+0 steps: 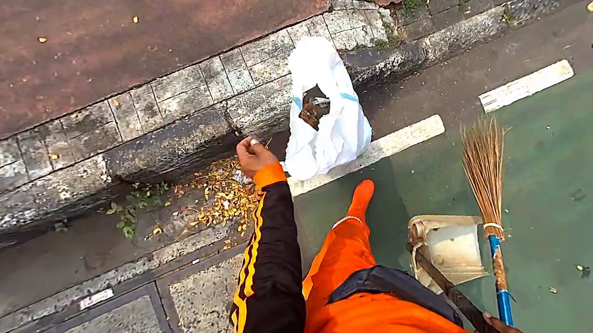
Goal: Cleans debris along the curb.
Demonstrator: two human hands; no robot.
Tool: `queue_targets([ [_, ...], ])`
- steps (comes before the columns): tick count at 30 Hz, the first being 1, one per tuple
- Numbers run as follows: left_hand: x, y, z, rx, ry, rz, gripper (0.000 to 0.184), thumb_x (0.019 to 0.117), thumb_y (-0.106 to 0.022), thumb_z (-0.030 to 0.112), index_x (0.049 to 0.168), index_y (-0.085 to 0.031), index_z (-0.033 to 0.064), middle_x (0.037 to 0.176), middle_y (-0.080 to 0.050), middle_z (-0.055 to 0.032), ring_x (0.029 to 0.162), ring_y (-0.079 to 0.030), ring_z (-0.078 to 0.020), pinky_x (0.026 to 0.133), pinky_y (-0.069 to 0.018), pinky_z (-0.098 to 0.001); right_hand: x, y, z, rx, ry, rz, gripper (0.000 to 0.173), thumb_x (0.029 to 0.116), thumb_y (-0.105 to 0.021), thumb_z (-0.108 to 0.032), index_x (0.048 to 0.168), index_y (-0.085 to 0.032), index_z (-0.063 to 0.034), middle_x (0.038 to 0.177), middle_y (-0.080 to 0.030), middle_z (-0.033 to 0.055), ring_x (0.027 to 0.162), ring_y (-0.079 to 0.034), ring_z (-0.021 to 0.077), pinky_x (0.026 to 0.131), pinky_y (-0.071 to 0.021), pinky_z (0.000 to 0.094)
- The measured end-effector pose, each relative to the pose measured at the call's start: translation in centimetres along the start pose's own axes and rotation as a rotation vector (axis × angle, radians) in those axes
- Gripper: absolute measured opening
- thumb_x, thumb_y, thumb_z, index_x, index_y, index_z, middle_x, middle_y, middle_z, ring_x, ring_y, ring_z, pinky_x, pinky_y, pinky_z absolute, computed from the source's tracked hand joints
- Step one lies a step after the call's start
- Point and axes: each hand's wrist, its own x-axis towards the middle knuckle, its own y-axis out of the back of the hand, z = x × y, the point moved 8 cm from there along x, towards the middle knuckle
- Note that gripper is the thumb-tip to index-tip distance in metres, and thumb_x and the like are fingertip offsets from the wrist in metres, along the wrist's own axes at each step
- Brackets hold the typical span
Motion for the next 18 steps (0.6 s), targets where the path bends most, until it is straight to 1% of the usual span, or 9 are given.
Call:
queue_targets([
  [2, -7.5, -0.2, -1.2, 0.121, -0.3, -0.325, 0.025, 0.1043, -0.052, 0.012, 0.122, -0.065, 0.0007, 0.103, -0.07, -0.0172, 0.086, -0.069, -0.0267, 0.083, -0.0576, -0.046, -0.2, -1.6, 1.8, -0.03, -0.093, -0.036, 0.03, 0.1098, -0.05, -0.028, 0.111, -0.063, -0.0013, 0.076, -0.07, 0.0076, 0.053, -0.06, 0.0113, 0.048, -0.0489, 0.0258],
  [3, -12.3, -1.3, -3.0, 0.2, -0.4, -0.61, 0.027, 0.1019, -0.052, 0.012, 0.123, -0.067, 0.0027, 0.104, -0.071, -0.0157, 0.088, -0.07, -0.0253, 0.084, -0.0586, -0.0447, -0.9, -2.8, 2.6, -0.003, -0.082, -0.062, 0.031, 0.1102, -0.048, -0.029, 0.113, -0.063, -0.0019, 0.076, -0.071, 0.0086, 0.051, -0.06, 0.0112, 0.044, -0.0471, 0.0246],
  [6, -28.7, -1.7, -9.4, 0.51, -0.656, -1.531, 0.041, 0.0993, -0.059, 0.008, 0.141, -0.061, 0.0101, 0.136, -0.063, -0.0182, 0.123, -0.063, -0.0347, 0.105, -0.0496, -0.0558, -3.2, -5.8, 6.1, 0.124, -0.027, -0.162, 0.033, 0.111, -0.044, -0.033, 0.114, -0.061, -0.0046, 0.079, -0.073, 0.0107, 0.046, -0.057, 0.0094, 0.037, -0.0397, 0.0205],
  [8, -36.5, 0.7, -13.1, 0.697, -0.872, -1.776, 0.065, 0.0916, -0.072, 0.009, 0.152, -0.05, 0.0205, 0.15, -0.051, -0.0177, 0.125, -0.059, -0.042, 0.096, -0.0517, -0.0643, -5.8, -7.9, 8.3, 0.21, 0.009, -0.221, 0.035, 0.1112, -0.043, -0.034, 0.112, -0.062, -0.0047, 0.081, -0.074, 0.0118, 0.044, -0.056, 0.0086, 0.035, -0.0382, 0.0193],
  [10, -41.0, 3.3, -15.7, 0.783, -1.03, -1.835, 0.091, 0.0819, -0.085, 0.017, 0.159, -0.038, 0.0258, 0.158, -0.041, -0.0197, 0.131, -0.053, -0.0461, 0.094, -0.0518, -0.0653, -9.6, -9.8, 10.6, 0.263, 0.031, -0.267, 0.035, 0.1113, -0.041, -0.034, 0.111, -0.061, -0.0051, 0.081, -0.074, 0.0123, 0.043, -0.056, 0.0082, 0.034, -0.0385, 0.0187],
  [11, -42.1, 4.6, -16.6, 0.779, -1.104, -1.813, 0.092, 0.0792, -0.089, 0.022, 0.158, -0.041, 0.0249, 0.158, -0.043, -0.0193, 0.138, -0.047, -0.046, 0.098, -0.0497, -0.065, -11.7, -10.8, 11.7, 0.277, 0.04, -0.285, 0.036, 0.1117, -0.039, -0.034, 0.112, -0.061, -0.0053, 0.082, -0.074, 0.0126, 0.043, -0.055, 0.008, 0.034, -0.0382, 0.0187],
  [13, -42.2, 7.0, -16.9, 0.72, -1.219, -1.711, 0.059, 0.0886, -0.08, 0.024, 0.143, -0.059, 0.0146, 0.142, -0.06, -0.0178, 0.14, -0.047, -0.043, 0.105, -0.0459, -0.0617, -14.8, -12.1, 13.2, 0.3, 0.071, -0.329, 0.041, 0.1124, -0.034, -0.038, 0.113, -0.061, -0.006, 0.085, -0.074, 0.0127, 0.043, -0.055, 0.0071, 0.034, -0.0377, 0.0176],
  [15, -40.2, 9.6, -17.1, 0.716, -1.257, -1.608, 0.033, 0.0987, -0.066, 0.019, 0.129, -0.066, 0.0071, 0.124, -0.07, -0.0163, 0.134, -0.054, -0.0393, 0.104, -0.0478, -0.0571, -17.0, -12.8, 14.6, 0.338, 0.108, -0.382, 0.047, 0.1125, -0.032, -0.042, 0.112, -0.062, -0.006, 0.088, -0.075, 0.0126, 0.044, -0.056, 0.0066, 0.034, -0.0388, 0.0169],
  [18, -33.9, 13.7, -18.2, 0.8, -1.045, -1.499, 0.044, 0.0935, -0.073, 0.032, 0.129, -0.065, 0.0069, 0.123, -0.07, -0.0162, 0.132, -0.055, -0.0385, 0.102, -0.0487, -0.0569, -19.2, -13.0, 16.8, 0.361, 0.183, -0.421, 0.041, 0.1137, -0.031, -0.035, 0.11, -0.062, -0.0094, 0.081, -0.073, 0.004, 0.048, -0.058, 0.0044, 0.039, -0.0441, 0.0162],
])
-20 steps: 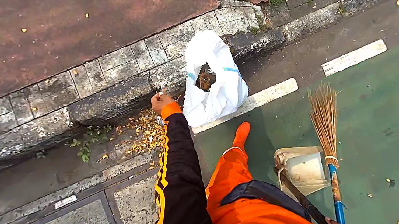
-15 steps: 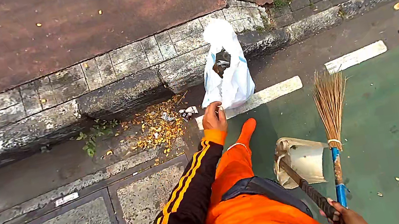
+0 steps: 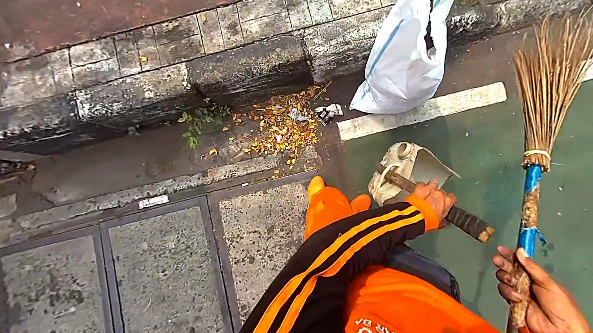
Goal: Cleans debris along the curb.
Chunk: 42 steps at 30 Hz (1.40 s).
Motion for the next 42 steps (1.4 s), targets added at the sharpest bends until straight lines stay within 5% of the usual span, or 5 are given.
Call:
queue_targets([
  [4, -12.5, 0.7, -11.6, -0.311, 0.407, 0.135, 0.05, 0.0894, -0.073, 0.034, 0.131, -0.065, 0.008, 0.129, -0.067, -0.0198, 0.132, -0.055, -0.0414, 0.104, -0.0473, -0.0611, -3.0, 0.7, 3.6, -0.159, 0.01, -0.01, 0.027, 0.1131, -0.031, -0.018, 0.134, -0.048, -0.0149, 0.076, -0.066, -0.0016, 0.051, -0.058, 0.0042, 0.045, -0.0479, 0.0182],
  [10, -37.1, -5.4, -27.3, -0.539, 0.901, 0.416, 0.05, 0.0883, -0.074, 0.036, 0.133, -0.066, 0.0132, 0.129, -0.068, -0.0176, 0.124, -0.062, -0.0375, 0.106, -0.0479, -0.0568, -2.9, -2.1, 14.1, -0.554, -0.098, 0.039, 0.012, 0.1082, -0.044, -0.007, 0.117, -0.052, -0.0043, 0.061, -0.05, -0.0021, 0.041, -0.044, 0.0037, 0.037, -0.0388, 0.0185],
  [22, -78.3, -19.0, -36.2, -0.54, 1.613, 0.829, 0.036, 0.0887, -0.077, 0.025, 0.119, -0.071, 0.0074, 0.118, -0.071, -0.0235, 0.116, -0.065, -0.0433, 0.1, -0.0484, -0.0628, -1.4, -39.2, 38.6, -1.5, -0.288, -0.718, 0.041, 0.1064, -0.057, -0.024, 0.146, -0.054, -0.0136, 0.08, -0.059, 0.0054, 0.051, -0.05, 0.0118, 0.047, -0.0459, 0.0286],
  [29, -86.4, -20.2, -37.0, -0.532, 1.786, 1.099, 0.035, 0.0854, -0.078, 0.01, 0.116, -0.07, -0.0032, 0.115, -0.071, -0.0263, 0.112, -0.067, -0.0399, 0.1, -0.0488, -0.0602, 13.4, -49.9, 38.0, -1.612, -0.231, -0.501, 0.036, 0.106, -0.058, -0.022, 0.139, -0.057, -0.0073, 0.084, -0.058, 0.0067, 0.057, -0.05, 0.0105, 0.051, -0.0452, 0.0261],
  [42, -80.5, -9.2, -51.5, -0.737, 1.607, 1.226, 0.039, 0.0805, -0.079, -0.001, 0.116, -0.065, -0.0088, 0.105, -0.071, -0.0213, 0.091, -0.068, -0.024, 0.083, -0.0569, -0.0427, 16.4, -63.2, 38.1, -1.419, -0.345, -0.635, 0.04, 0.1074, -0.057, -0.023, 0.145, -0.055, -0.0114, 0.078, -0.057, 0.007, 0.05, -0.047, 0.0096, 0.045, -0.0422, 0.0248],
])
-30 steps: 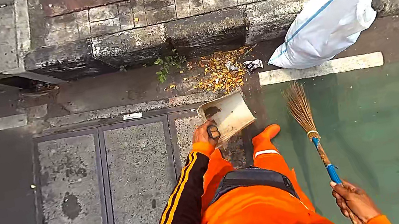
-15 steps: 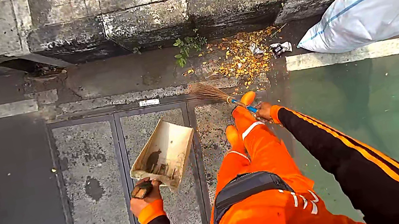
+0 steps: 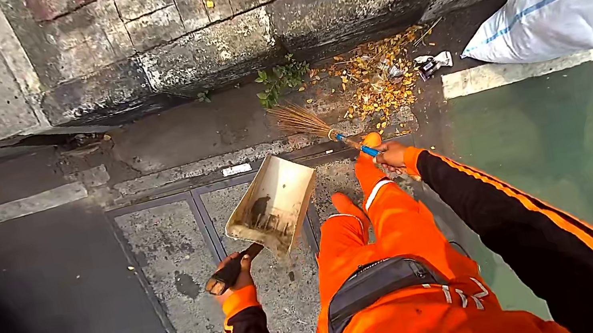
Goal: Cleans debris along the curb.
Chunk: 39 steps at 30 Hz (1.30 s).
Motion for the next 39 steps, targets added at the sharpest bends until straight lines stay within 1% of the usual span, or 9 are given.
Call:
queue_targets([
  [2, 1.1, -0.7, 2.3, -0.001, -0.024, -0.052, 0.037, 0.0831, -0.077, -0.001, 0.117, -0.064, -0.0092, 0.104, -0.07, -0.0206, 0.086, -0.067, -0.0218, 0.078, -0.0573, -0.0402, 2.0, 3.7, 0.2, 0.138, -0.033, 0.126, 0.038, 0.1084, -0.054, -0.024, 0.142, -0.055, -0.0078, 0.075, -0.054, 0.0072, 0.048, -0.045, 0.01, 0.043, -0.0413, 0.0248],
  [5, 2.6, -1.4, 6.6, -0.021, -0.133, -0.1, 0.037, 0.0819, -0.076, -0.002, 0.115, -0.063, -0.0114, 0.1, -0.07, -0.0179, 0.084, -0.066, -0.0158, 0.079, -0.057, -0.0339, -4.3, 7.0, 3.0, 0.277, -0.091, 0.143, 0.04, 0.1092, -0.052, -0.024, 0.148, -0.05, -0.0142, 0.079, -0.055, 0.0039, 0.051, -0.047, 0.0099, 0.046, -0.0428, 0.0254],
  [11, 8.9, -10.6, 13.7, 0.179, -0.36, -0.351, 0.036, 0.0847, -0.079, 0.007, 0.116, -0.067, -0.0069, 0.111, -0.072, -0.021, 0.105, -0.07, -0.0267, 0.1, -0.0535, -0.0448, -19.4, 2.5, 10.7, 0.501, -0.09, 0.236, 0.039, 0.0994, -0.057, 0.0, 0.137, -0.048, -0.004, 0.082, -0.056, 0.0085, 0.052, -0.049, 0.0131, 0.046, -0.0451, 0.0289],
  [14, 12.4, -18.3, 17.7, 0.41, -0.353, -0.515, 0.039, 0.0905, -0.076, 0.014, 0.125, -0.067, -0.0007, 0.122, -0.071, -0.0205, 0.118, -0.067, -0.0315, 0.108, -0.0484, -0.0502, -22.9, 0.6, 12.0, 0.702, -0.13, 0.445, 0.061, 0.101, -0.054, -0.001, 0.159, -0.037, -0.0144, 0.08, -0.055, 0.0082, 0.046, -0.042, 0.0119, 0.04, -0.038, 0.0283],
  [19, 18.1, -29.8, 21.4, 0.605, -0.429, -0.6, 0.045, 0.0916, -0.077, 0.023, 0.131, -0.066, 0.0049, 0.128, -0.068, -0.0206, 0.124, -0.064, -0.0352, 0.109, -0.0459, -0.0542, -15.8, 2.1, 11.1, 0.728, -0.285, 0.734, 0.055, 0.1082, -0.053, -0.021, 0.159, -0.035, -0.0138, 0.085, -0.056, 0.0113, 0.052, -0.051, 0.0167, 0.047, -0.0482, 0.0346],
  [24, 21.5, -36.7, 24.1, 0.728, -0.415, -0.631, 0.049, 0.0941, -0.074, 0.028, 0.137, -0.062, 0.0075, 0.133, -0.066, -0.02, 0.128, -0.061, -0.0352, 0.111, -0.0449, -0.0541, -6.7, 1.9, 5.3, 0.51, -0.328, 0.527, 0.06, 0.1053, -0.057, -0.018, 0.16, -0.034, -0.0181, 0.096, -0.061, 0.0156, 0.056, -0.056, 0.0192, 0.052, -0.052, 0.0361],
  [30, 25.5, -38.9, 24.2, 0.687, -0.39, -0.579, 0.047, 0.0938, -0.074, 0.031, 0.136, -0.064, 0.0135, 0.133, -0.067, -0.0182, 0.126, -0.063, -0.0353, 0.108, -0.0467, -0.0543, -16.5, 1.5, 3.6, 0.502, -0.279, 0.673, 0.065, 0.1032, -0.06, -0.013, 0.162, -0.034, -0.019, 0.079, -0.059, 0.0126, 0.043, -0.048, 0.0169, 0.038, -0.0458, 0.0354],
  [35, 26.4, -38.9, 23.9, 0.66, -0.392, -0.572, 0.046, 0.0931, -0.076, 0.03, 0.134, -0.065, 0.0144, 0.131, -0.068, -0.0188, 0.124, -0.063, -0.0369, 0.106, -0.0471, -0.0562, -6.5, 15.1, 3.8, 0.28, -0.382, 0.748, 0.062, 0.1051, -0.059, -0.019, 0.162, -0.033, -0.024, 0.09, -0.064, 0.0198, 0.05, -0.053, 0.0211, 0.046, -0.0496, 0.0376],
  [39, 26.8, -38.7, 23.1, 0.643, -0.406, -0.591, 0.048, 0.0917, -0.077, 0.026, 0.136, -0.064, 0.0129, 0.131, -0.067, -0.0203, 0.124, -0.064, -0.038, 0.107, -0.0469, -0.0572, -7.0, 11.1, 0.3, 0.143, -0.314, 0.452, 0.069, 0.1039, -0.063, -0.018, 0.164, -0.03, -0.0274, 0.088, -0.06, 0.0173, 0.047, -0.05, 0.0188, 0.044, -0.048, 0.0358],
])
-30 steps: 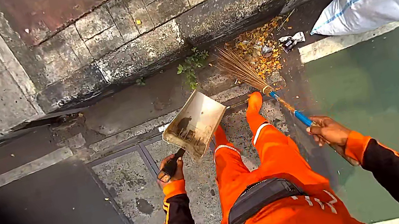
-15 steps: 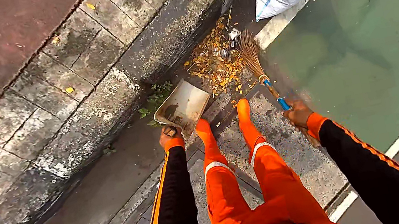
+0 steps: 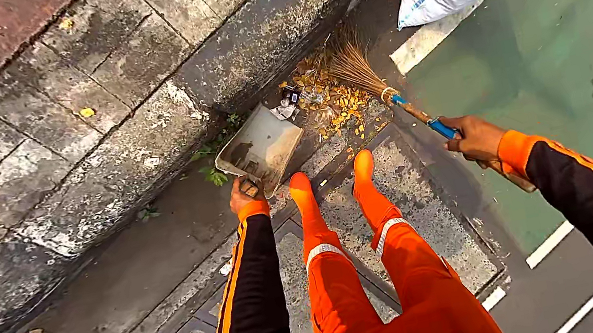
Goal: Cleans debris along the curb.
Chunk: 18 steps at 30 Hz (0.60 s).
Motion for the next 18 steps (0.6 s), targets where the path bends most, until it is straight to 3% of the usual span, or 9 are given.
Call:
queue_targets([
  [2, 0.4, -0.3, -0.4, 0.006, 0.006, -0.013, 0.05, 0.091, -0.078, 0.026, 0.137, -0.063, 0.0137, 0.131, -0.068, -0.0196, 0.124, -0.064, -0.0378, 0.107, -0.047, -0.0568, -5.9, 0.0, 1.9, 0.096, 0.018, -0.036, 0.068, 0.1035, -0.062, -0.014, 0.163, -0.032, -0.0253, 0.086, -0.059, 0.0142, 0.045, -0.047, 0.0159, 0.041, -0.0452, 0.0327],
  [4, 0.9, -0.3, -0.5, -0.001, 0.012, -0.02, 0.049, 0.0911, -0.078, 0.026, 0.136, -0.064, 0.0136, 0.131, -0.067, -0.0203, 0.124, -0.064, -0.0387, 0.107, -0.0471, -0.0574, -8.3, 1.0, 2.9, 0.213, 0.029, 0.033, 0.063, 0.1033, -0.06, -0.011, 0.161, -0.036, -0.0207, 0.078, -0.057, 0.0117, 0.041, -0.046, 0.0143, 0.036, -0.0435, 0.0305],
  [7, 1.5, -0.8, -0.6, 0.005, -0.003, -0.019, 0.047, 0.0908, -0.078, 0.025, 0.135, -0.065, 0.0141, 0.13, -0.068, -0.0198, 0.122, -0.064, -0.0386, 0.106, -0.0476, -0.0583, -3.8, 0.6, 0.7, 0.146, -0.062, 0.126, 0.062, 0.106, -0.059, -0.019, 0.162, -0.032, -0.0209, 0.085, -0.058, 0.0149, 0.047, -0.05, 0.0173, 0.043, -0.0472, 0.0343],
  [9, 1.5, -1.0, -0.4, 0.014, -0.01, -0.015, 0.046, 0.0904, -0.079, 0.025, 0.133, -0.066, 0.0144, 0.129, -0.068, -0.0199, 0.121, -0.065, -0.0387, 0.105, -0.0481, -0.0588, 0.5, -1.3, -2.1, 0.067, -0.053, 0.065, 0.066, 0.1055, -0.06, -0.019, 0.163, -0.029, -0.0237, 0.089, -0.06, 0.0177, 0.05, -0.052, 0.0192, 0.047, -0.0494, 0.0361],
  [11, 1.4, -1.0, -0.3, 0.032, -0.013, -0.025, 0.047, 0.0915, -0.078, 0.027, 0.135, -0.065, 0.0157, 0.13, -0.068, -0.0199, 0.123, -0.064, -0.039, 0.106, -0.0474, -0.0589, 1.0, -3.9, -3.8, -0.007, 0.008, -0.063, 0.069, 0.1049, -0.06, -0.021, 0.164, -0.026, -0.0267, 0.09, -0.06, 0.017, 0.051, -0.053, 0.019, 0.049, -0.0498, 0.0362],
  [14, 1.5, -0.8, -0.7, 0.031, -0.031, -0.024, 0.046, 0.091, -0.078, 0.026, 0.134, -0.065, 0.0153, 0.128, -0.069, -0.0201, 0.121, -0.065, -0.039, 0.105, -0.0474, -0.0591, -4.9, -6.1, 0.2, 0.164, 0.043, -0.129, 0.067, 0.1047, -0.06, -0.018, 0.164, -0.029, -0.0242, 0.086, -0.059, 0.0129, 0.046, -0.049, 0.0169, 0.043, -0.0478, 0.0343],
  [18, 1.8, -0.8, -0.5, 0.072, -0.051, -0.05, 0.046, 0.0922, -0.077, 0.026, 0.135, -0.064, 0.015, 0.13, -0.068, -0.0206, 0.123, -0.064, -0.0391, 0.106, -0.0471, -0.0589, -12.2, -9.1, 7.1, 0.705, -0.06, 0.04, 0.058, 0.1057, -0.053, -0.012, 0.161, -0.035, -0.0154, 0.07, -0.052, 0.0058, 0.039, -0.042, 0.0126, 0.034, -0.0414, 0.0296],
])
